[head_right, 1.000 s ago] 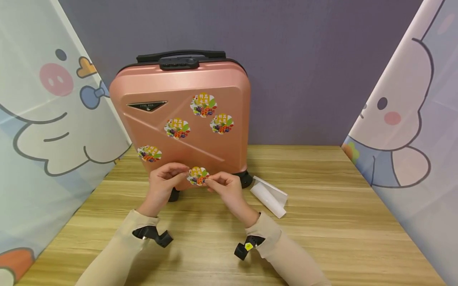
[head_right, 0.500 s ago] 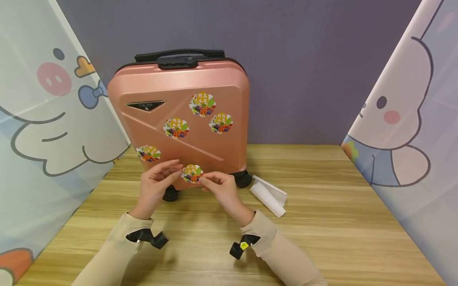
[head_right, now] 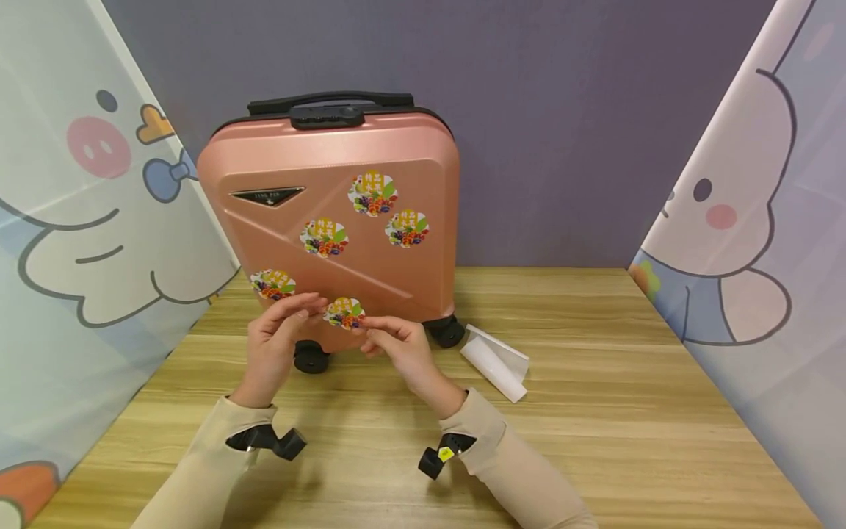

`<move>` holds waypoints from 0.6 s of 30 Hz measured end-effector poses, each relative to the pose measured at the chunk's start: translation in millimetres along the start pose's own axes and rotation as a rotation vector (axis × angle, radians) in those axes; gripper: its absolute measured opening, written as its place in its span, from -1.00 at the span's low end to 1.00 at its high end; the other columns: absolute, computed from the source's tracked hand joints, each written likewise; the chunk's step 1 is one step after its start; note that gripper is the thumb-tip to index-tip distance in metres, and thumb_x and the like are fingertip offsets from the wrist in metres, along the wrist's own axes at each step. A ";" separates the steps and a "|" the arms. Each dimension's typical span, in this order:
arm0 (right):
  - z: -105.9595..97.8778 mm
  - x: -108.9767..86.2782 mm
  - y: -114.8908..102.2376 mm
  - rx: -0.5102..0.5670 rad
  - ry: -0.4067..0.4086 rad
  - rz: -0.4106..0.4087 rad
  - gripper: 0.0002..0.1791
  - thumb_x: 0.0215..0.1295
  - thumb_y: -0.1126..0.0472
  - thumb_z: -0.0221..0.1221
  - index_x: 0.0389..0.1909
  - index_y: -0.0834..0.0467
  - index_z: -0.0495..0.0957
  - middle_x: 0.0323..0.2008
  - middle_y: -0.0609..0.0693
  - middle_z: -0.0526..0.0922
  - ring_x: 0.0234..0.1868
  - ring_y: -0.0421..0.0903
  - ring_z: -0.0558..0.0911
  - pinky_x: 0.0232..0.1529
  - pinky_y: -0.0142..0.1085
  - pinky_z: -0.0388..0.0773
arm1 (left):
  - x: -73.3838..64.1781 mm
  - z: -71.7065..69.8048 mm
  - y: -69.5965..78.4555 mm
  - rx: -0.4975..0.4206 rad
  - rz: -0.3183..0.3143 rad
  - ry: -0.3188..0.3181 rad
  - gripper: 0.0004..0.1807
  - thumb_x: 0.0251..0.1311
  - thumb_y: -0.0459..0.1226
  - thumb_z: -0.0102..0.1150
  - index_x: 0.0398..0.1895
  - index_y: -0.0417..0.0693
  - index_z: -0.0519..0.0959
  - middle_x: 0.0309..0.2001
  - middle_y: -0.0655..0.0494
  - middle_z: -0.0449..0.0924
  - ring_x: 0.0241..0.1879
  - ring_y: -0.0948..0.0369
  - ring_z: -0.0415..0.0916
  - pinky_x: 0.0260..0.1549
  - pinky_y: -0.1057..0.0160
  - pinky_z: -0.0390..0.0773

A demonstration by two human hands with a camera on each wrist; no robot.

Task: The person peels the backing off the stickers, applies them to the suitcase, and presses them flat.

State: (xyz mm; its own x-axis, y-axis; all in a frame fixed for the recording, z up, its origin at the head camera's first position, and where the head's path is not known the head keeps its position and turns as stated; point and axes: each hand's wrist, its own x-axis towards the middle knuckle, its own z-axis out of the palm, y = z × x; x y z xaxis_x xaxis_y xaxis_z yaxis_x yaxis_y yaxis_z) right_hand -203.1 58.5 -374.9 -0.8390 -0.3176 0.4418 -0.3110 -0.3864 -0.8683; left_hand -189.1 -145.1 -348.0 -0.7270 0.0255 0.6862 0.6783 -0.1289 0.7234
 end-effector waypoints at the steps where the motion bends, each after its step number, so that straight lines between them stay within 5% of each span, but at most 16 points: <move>1: 0.7 0.2 -0.5 0.003 -0.007 -0.002 -0.64 0.39 0.44 0.06 0.04 0.69 0.42 -0.25 -0.11 0.76 -0.38 -0.22 0.69 -0.29 -0.33 0.65 | 0.3 -0.2 0.4 -0.002 0.010 -0.001 -0.73 0.41 -0.51 -0.03 0.04 -0.64 0.48 -0.09 0.13 0.70 -0.06 0.23 0.66 0.00 0.25 0.60; 10: 5.9 4.0 -5.0 -0.005 -0.005 0.013 -0.62 0.37 0.46 0.05 0.08 0.70 0.38 -0.08 0.59 0.56 -0.38 -0.21 0.69 -0.30 -0.32 0.65 | 3.9 -1.1 3.0 -0.019 0.110 -0.016 -0.71 0.45 -0.48 -0.10 0.06 -0.58 0.50 -0.04 0.08 0.69 0.00 0.19 0.62 0.02 0.25 0.58; 18: 8.1 8.5 -6.3 -0.010 -0.018 0.020 -0.61 0.38 0.44 0.04 0.11 0.67 0.39 -0.12 0.55 0.59 -0.36 -0.19 0.71 -0.28 -0.30 0.66 | 7.2 -3.5 5.3 -0.070 0.162 -0.045 -0.65 0.48 -0.42 -0.18 0.14 -0.47 0.50 0.05 0.02 0.64 0.00 0.15 0.59 0.04 0.23 0.57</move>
State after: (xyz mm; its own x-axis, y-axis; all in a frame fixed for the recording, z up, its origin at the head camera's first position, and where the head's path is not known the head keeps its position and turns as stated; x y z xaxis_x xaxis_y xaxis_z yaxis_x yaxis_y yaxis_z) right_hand -204.6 51.3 -363.8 -0.8368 -0.3407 0.4285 -0.2989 -0.3715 -0.8790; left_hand -191.2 -149.0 -339.5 -0.6018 0.0432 0.7974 0.7761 -0.2040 0.5967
